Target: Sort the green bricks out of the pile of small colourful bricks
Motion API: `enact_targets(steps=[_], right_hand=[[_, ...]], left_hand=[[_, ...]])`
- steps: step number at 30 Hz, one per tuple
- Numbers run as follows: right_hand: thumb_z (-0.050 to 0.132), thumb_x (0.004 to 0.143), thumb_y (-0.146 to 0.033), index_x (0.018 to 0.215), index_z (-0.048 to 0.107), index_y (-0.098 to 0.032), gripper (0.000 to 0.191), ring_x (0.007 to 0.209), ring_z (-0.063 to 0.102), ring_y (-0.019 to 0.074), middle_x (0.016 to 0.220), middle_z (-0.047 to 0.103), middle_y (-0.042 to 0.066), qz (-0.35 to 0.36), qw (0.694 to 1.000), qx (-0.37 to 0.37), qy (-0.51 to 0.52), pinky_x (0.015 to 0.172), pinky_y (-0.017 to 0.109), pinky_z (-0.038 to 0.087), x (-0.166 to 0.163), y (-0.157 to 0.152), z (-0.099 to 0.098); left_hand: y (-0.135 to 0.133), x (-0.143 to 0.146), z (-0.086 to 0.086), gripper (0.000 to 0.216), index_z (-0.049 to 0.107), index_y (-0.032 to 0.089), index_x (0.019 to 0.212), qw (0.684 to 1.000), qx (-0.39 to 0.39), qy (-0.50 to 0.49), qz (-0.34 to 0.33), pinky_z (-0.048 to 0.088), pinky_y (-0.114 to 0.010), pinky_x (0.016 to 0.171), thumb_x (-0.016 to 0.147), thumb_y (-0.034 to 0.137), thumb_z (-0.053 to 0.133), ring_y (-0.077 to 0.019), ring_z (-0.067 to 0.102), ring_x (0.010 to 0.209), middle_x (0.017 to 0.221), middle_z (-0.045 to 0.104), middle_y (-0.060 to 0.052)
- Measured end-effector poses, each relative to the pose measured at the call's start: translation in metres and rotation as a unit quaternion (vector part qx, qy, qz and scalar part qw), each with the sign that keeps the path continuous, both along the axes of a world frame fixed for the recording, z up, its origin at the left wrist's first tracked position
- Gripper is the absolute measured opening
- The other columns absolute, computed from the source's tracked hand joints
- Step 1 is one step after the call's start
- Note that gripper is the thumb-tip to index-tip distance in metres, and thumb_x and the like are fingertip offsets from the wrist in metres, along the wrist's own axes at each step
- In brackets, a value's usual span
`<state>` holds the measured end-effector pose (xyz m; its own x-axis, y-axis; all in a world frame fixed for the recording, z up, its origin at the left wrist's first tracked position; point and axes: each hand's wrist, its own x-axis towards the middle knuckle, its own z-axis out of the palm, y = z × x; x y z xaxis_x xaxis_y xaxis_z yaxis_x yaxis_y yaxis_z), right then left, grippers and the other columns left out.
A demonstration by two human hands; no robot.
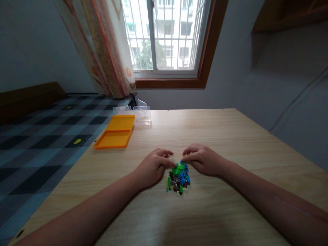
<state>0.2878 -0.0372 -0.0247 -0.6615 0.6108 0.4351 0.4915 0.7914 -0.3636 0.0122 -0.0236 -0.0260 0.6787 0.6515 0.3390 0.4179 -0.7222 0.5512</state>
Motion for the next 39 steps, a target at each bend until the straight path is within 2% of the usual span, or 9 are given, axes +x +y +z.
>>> enact_targets(steps=[7, 12, 18, 26, 30, 36, 39], right_hand=[[0.056, 0.096, -0.013, 0.116, 0.078, -0.025, 0.032, 0.099, 0.069, 0.0205, 0.117, 0.073, 0.01, -0.01, 1.0, 0.006, 0.024, 0.089, 0.038, 0.056, -0.003, -0.001, -0.003], [0.054, 0.094, -0.009, 0.115, 0.079, -0.027, 0.038, 0.103, 0.069, 0.0212, 0.127, 0.071, 0.011, -0.001, 1.0, 0.02, 0.002, 0.092, 0.04, 0.057, -0.005, -0.003, -0.003], [0.053, 0.093, -0.008, 0.117, 0.078, -0.027, 0.039, 0.107, 0.068, 0.0231, 0.129, 0.071, 0.012, -0.004, 0.999, 0.035, -0.018, 0.095, 0.043, 0.056, -0.008, -0.002, -0.004], [0.054, 0.091, -0.009, 0.113, 0.08, -0.028, 0.039, 0.107, 0.069, 0.0242, 0.131, 0.07, 0.012, 0.008, 0.999, 0.039, -0.005, 0.095, 0.046, 0.056, -0.008, -0.002, -0.006], [0.055, 0.093, -0.011, 0.119, 0.079, -0.029, 0.04, 0.109, 0.068, 0.0269, 0.13, 0.07, 0.013, -0.025, 0.999, 0.04, -0.015, 0.095, 0.049, 0.056, -0.008, 0.001, -0.009], [0.051, 0.1, -0.018, 0.126, 0.076, -0.026, 0.037, 0.11, 0.068, 0.0274, 0.131, 0.07, 0.014, -0.067, 0.997, 0.042, -0.006, 0.096, 0.05, 0.055, -0.01, 0.007, -0.012], [0.053, 0.097, -0.017, 0.125, 0.076, -0.025, 0.037, 0.113, 0.067, 0.0284, 0.132, 0.07, 0.014, -0.07, 0.997, 0.028, 0.001, 0.098, 0.051, 0.054, -0.009, 0.006, -0.012]], left_hand=[[0.002, 0.0, -0.004, 0.038, 0.084, 0.033, 0.102, 1.0, 0.005, 0.012, 0.001, 0.056, -0.044, 0.106, 0.095, 0.011, 0.054, -0.022, 0.064, 0.119, 0.132, 0.068, -0.007], [0.003, 0.001, -0.003, 0.04, 0.084, 0.028, 0.099, 0.999, 0.017, 0.014, 0.047, 0.056, -0.044, 0.103, 0.09, 0.004, 0.053, -0.0227, 0.067, 0.113, 0.126, 0.07, -0.008], [0.001, 0.003, 0.003, 0.033, 0.08, 0.018, 0.105, 0.998, 0.02, -0.019, 0.049, 0.057, -0.04, 0.101, 0.092, 0.004, 0.053, -0.0215, 0.069, 0.108, 0.115, 0.074, -0.01], [0.005, 0.004, -0.006, 0.028, 0.082, 0.024, 0.107, 0.997, 0.058, -0.001, 0.043, 0.056, -0.04, 0.099, 0.096, 0.011, 0.06, -0.0221, 0.068, 0.108, 0.117, 0.073, -0.01], [0.007, 0.004, -0.009, 0.026, 0.083, 0.024, 0.105, 0.997, 0.059, 0.003, 0.05, 0.056, -0.039, 0.1, 0.095, 0.01, 0.063, -0.0224, 0.068, 0.108, 0.114, 0.074, -0.009], [0.008, 0.007, -0.004, 0.018, 0.082, 0.022, 0.097, 0.997, 0.036, -0.002, 0.074, 0.056, -0.036, 0.099, 0.092, 0.012, 0.068, -0.021, 0.07, 0.103, 0.11, 0.075, -0.007], [0.01, 0.005, -0.001, 0.018, 0.08, 0.02, 0.099, 0.995, 0.024, -0.004, 0.099, 0.056, -0.034, 0.096, 0.092, 0.011, 0.065, -0.02, 0.07, 0.099, 0.106, 0.076, -0.007]])
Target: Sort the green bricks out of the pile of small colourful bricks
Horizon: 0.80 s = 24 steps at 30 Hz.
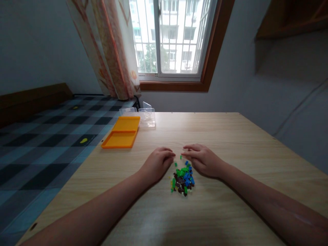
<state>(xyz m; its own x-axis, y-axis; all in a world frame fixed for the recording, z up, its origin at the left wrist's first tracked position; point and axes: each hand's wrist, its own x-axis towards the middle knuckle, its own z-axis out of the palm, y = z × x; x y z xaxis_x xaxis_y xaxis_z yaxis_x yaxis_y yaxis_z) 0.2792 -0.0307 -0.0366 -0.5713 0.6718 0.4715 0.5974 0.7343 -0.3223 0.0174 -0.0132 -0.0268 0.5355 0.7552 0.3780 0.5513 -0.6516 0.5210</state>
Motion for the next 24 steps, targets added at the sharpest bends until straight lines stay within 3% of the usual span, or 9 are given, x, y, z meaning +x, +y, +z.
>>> enact_targets(steps=[4, 10, 16, 20, 24], right_hand=[[0.055, 0.09, -0.015, 0.121, 0.078, -0.026, 0.04, 0.112, 0.067, 0.0296, 0.138, 0.067, 0.014, 0.012, 1.0, -0.016, -0.016, 0.099, 0.053, 0.052, 0.003, -0.001, 0.001], [0.052, 0.093, -0.02, 0.131, 0.074, -0.025, 0.044, 0.122, 0.064, 0.0321, 0.144, 0.063, 0.015, 0.018, 0.999, -0.019, -0.037, 0.103, 0.055, 0.05, 0.004, -0.001, 0.002], [0.045, 0.104, -0.031, 0.134, 0.072, -0.025, 0.041, 0.134, 0.058, 0.0348, 0.15, 0.059, 0.016, 0.011, 0.998, -0.018, -0.058, 0.11, 0.059, 0.044, 0.004, -0.002, 0.002], [0.042, 0.107, -0.038, 0.137, 0.07, -0.025, 0.043, 0.137, 0.055, 0.0357, 0.151, 0.058, 0.017, 0.001, 0.998, -0.022, -0.06, 0.111, 0.059, 0.044, 0.003, -0.001, 0.0], [0.04, 0.108, -0.038, 0.146, 0.062, -0.022, 0.047, 0.138, 0.056, 0.0333, 0.153, 0.056, 0.019, -0.006, 0.999, -0.024, -0.034, 0.112, 0.055, 0.046, 0.003, 0.001, -0.002]], left_hand=[[0.01, -0.01, 0.0, 0.016, 0.078, 0.019, 0.099, 0.999, 0.004, 0.018, 0.03, 0.054, -0.041, 0.1, 0.09, 0.012, 0.065, -0.0239, 0.068, 0.103, 0.106, 0.074, -0.009], [0.018, -0.022, -0.002, 0.028, 0.076, 0.021, 0.114, 0.997, 0.01, 0.07, 0.02, 0.047, -0.051, 0.111, 0.086, 0.024, 0.076, -0.0323, 0.059, 0.127, 0.134, 0.066, -0.015], [0.009, -0.019, 0.004, 0.032, 0.072, 0.022, 0.124, 0.991, 0.047, 0.116, -0.053, 0.046, -0.052, 0.112, 0.092, 0.03, 0.072, -0.0322, 0.056, 0.133, 0.142, 0.061, -0.016], [0.005, -0.016, 0.007, 0.021, 0.078, 0.028, 0.114, 0.986, 0.067, 0.096, -0.118, 0.048, -0.047, 0.11, 0.1, 0.028, 0.063, -0.0271, 0.059, 0.126, 0.138, 0.065, -0.009], [0.005, -0.013, 0.008, 0.02, 0.081, 0.029, 0.108, 0.98, 0.09, 0.113, -0.139, 0.047, -0.048, 0.111, 0.101, 0.028, 0.063, -0.0277, 0.06, 0.123, 0.134, 0.068, -0.009]])
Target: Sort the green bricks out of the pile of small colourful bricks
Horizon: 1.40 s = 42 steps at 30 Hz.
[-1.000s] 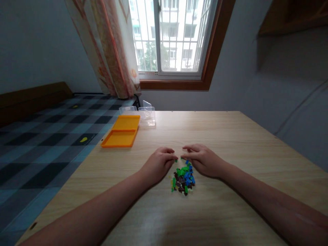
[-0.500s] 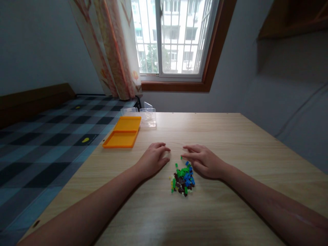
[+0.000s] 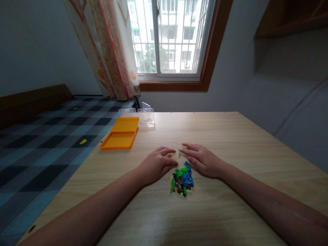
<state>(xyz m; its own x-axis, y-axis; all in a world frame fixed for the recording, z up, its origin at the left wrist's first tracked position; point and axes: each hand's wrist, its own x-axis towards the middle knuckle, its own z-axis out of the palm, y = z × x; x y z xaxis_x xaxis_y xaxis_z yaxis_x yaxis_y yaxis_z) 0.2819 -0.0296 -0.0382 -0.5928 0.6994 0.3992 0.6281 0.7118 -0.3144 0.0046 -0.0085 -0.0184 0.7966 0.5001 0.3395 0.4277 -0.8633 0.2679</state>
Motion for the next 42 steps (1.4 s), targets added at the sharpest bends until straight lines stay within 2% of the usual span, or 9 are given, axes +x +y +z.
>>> enact_targets(steps=[6, 13, 18, 22, 27, 31, 38, 42], right_hand=[[0.042, 0.108, -0.038, 0.139, 0.068, -0.024, 0.043, 0.135, 0.058, 0.0332, 0.149, 0.059, 0.019, -0.002, 1.0, 0.007, -0.003, 0.109, 0.056, 0.048, 0.0, 0.0, -0.001], [0.04, 0.109, -0.038, 0.128, 0.075, -0.024, 0.042, 0.127, 0.064, 0.0298, 0.139, 0.068, 0.015, -0.01, 1.0, 0.008, 0.009, 0.107, 0.052, 0.05, -0.001, 0.0, 0.0], [0.038, 0.11, -0.036, 0.12, 0.078, -0.022, 0.044, 0.121, 0.067, 0.0274, 0.13, 0.072, 0.015, -0.019, 0.999, 0.0, 0.033, 0.104, 0.047, 0.053, 0.0, 0.001, 0.001], [0.038, 0.11, -0.038, 0.128, 0.074, -0.02, 0.045, 0.124, 0.066, 0.0282, 0.133, 0.07, 0.016, -0.015, 0.999, 0.006, 0.034, 0.105, 0.049, 0.052, -0.001, 0.003, 0.0], [0.038, 0.11, -0.039, 0.128, 0.075, -0.023, 0.044, 0.126, 0.064, 0.0305, 0.137, 0.069, 0.017, -0.005, 1.0, 0.029, -0.001, 0.105, 0.053, 0.051, -0.002, 0.004, -0.001], [0.039, 0.11, -0.039, 0.129, 0.075, -0.023, 0.044, 0.127, 0.063, 0.0323, 0.139, 0.067, 0.017, -0.008, 1.0, 0.024, -0.007, 0.106, 0.055, 0.05, -0.002, 0.004, -0.002], [0.04, 0.109, -0.036, 0.127, 0.074, -0.022, 0.041, 0.128, 0.063, 0.0303, 0.138, 0.068, 0.016, 0.015, 0.999, 0.028, 0.039, 0.107, 0.054, 0.05, 0.0, 0.002, 0.0], [0.046, 0.107, -0.032, 0.115, 0.078, -0.022, 0.035, 0.114, 0.069, 0.0263, 0.123, 0.075, 0.013, 0.031, 0.996, 0.022, 0.08, 0.1, 0.048, 0.055, -0.001, -0.004, 0.009]], left_hand=[[-0.002, 0.001, 0.003, 0.017, 0.08, 0.028, 0.102, 1.0, -0.012, 0.001, 0.016, 0.048, -0.046, 0.11, 0.099, 0.025, 0.065, -0.0265, 0.061, 0.122, 0.13, 0.069, -0.008], [-0.003, 0.004, 0.004, 0.013, 0.078, 0.023, 0.092, 0.995, -0.077, -0.036, 0.06, 0.049, -0.042, 0.107, 0.091, 0.015, 0.068, -0.0249, 0.065, 0.116, 0.123, 0.071, -0.008], [0.001, 0.005, 0.001, 0.015, 0.074, 0.021, 0.084, 0.985, -0.105, -0.072, 0.117, 0.054, -0.034, 0.096, 0.079, 0.006, 0.072, -0.0214, 0.068, 0.105, 0.116, 0.072, -0.006], [0.002, 0.006, 0.003, 0.016, 0.071, 0.02, 0.08, 0.983, -0.09, -0.064, 0.148, 0.055, -0.029, 0.086, 0.079, 0.004, 0.07, -0.0186, 0.068, 0.093, 0.105, 0.073, -0.005], [0.001, 0.009, 0.006, 0.015, 0.068, 0.02, 0.086, 0.972, -0.038, -0.04, 0.23, 0.051, -0.038, 0.087, 0.083, 0.007, 0.063, -0.0258, 0.065, 0.094, 0.092, 0.071, -0.007], [0.003, 0.008, 0.007, 0.011, 0.067, 0.021, 0.084, 0.963, -0.028, -0.022, 0.268, 0.05, -0.035, 0.077, 0.082, 0.01, 0.064, -0.0251, 0.065, 0.083, 0.083, 0.07, -0.005], [0.009, 0.005, 0.005, 0.009, 0.072, 0.022, 0.081, 0.959, -0.046, -0.029, 0.278, 0.048, -0.03, 0.071, 0.084, 0.015, 0.069, -0.021, 0.066, 0.075, 0.079, 0.072, -0.001], [0.011, 0.006, 0.003, 0.006, 0.073, 0.022, 0.081, 0.959, -0.064, -0.037, 0.274, 0.048, -0.029, 0.07, 0.084, 0.017, 0.074, -0.0192, 0.066, 0.072, 0.078, 0.073, 0.0]])
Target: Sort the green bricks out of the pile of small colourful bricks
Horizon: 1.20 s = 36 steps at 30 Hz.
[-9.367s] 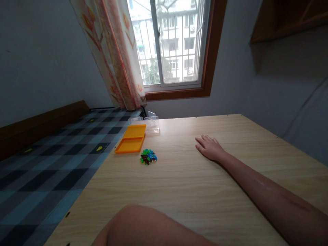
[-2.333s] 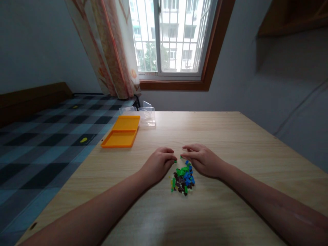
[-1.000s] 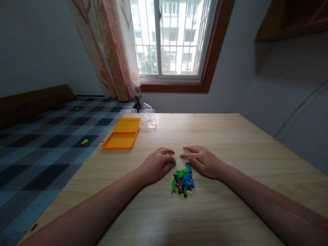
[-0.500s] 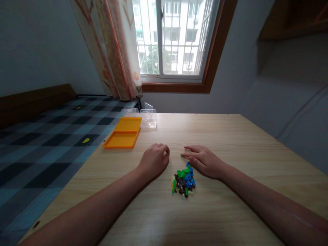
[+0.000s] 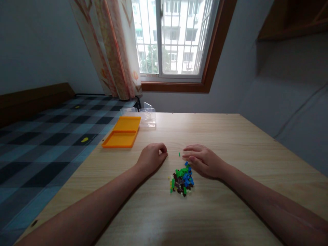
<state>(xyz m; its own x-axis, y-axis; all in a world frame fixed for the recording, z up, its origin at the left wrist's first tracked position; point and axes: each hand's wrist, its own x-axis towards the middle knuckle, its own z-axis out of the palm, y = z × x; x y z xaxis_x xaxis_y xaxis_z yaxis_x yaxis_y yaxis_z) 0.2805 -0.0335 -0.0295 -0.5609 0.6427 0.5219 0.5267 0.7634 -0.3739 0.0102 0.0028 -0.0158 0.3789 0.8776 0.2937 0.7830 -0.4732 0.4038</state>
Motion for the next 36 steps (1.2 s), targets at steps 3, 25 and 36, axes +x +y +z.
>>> enact_targets(steps=[3, 25, 36], right_hand=[[0.055, 0.103, -0.029, 0.104, 0.079, -0.021, 0.026, 0.095, 0.073, 0.0226, 0.105, 0.079, 0.011, -0.012, 0.999, -0.011, 0.04, 0.087, 0.04, 0.059, -0.002, -0.005, 0.007], [0.061, 0.098, -0.024, 0.105, 0.079, -0.024, 0.019, 0.091, 0.069, 0.0216, 0.101, 0.077, 0.008, 0.078, 0.996, -0.042, 0.018, 0.084, 0.039, 0.055, -0.026, -0.022, 0.016], [0.058, 0.095, -0.011, 0.135, 0.068, -0.027, 0.044, 0.076, 0.062, 0.0177, 0.087, 0.069, 0.005, 0.108, 0.986, 0.064, 0.107, 0.068, 0.033, 0.053, -0.03, -0.059, 0.074]], left_hand=[[0.0, 0.002, -0.001, 0.005, 0.074, 0.023, 0.082, 1.0, -0.007, -0.003, -0.004, 0.047, -0.029, 0.069, 0.084, 0.018, 0.075, -0.0189, 0.065, 0.071, 0.079, 0.074, 0.001], [0.001, 0.002, -0.006, 0.016, 0.083, 0.024, 0.097, 0.998, 0.007, -0.029, -0.062, 0.053, -0.034, 0.084, 0.094, 0.021, 0.068, -0.0221, 0.069, 0.092, 0.098, 0.076, -0.005], [-0.006, 0.003, -0.005, 0.021, 0.08, 0.023, 0.111, 0.983, 0.04, -0.045, -0.174, 0.053, -0.035, 0.09, 0.098, 0.021, 0.065, -0.0219, 0.066, 0.097, 0.103, 0.074, -0.008]])
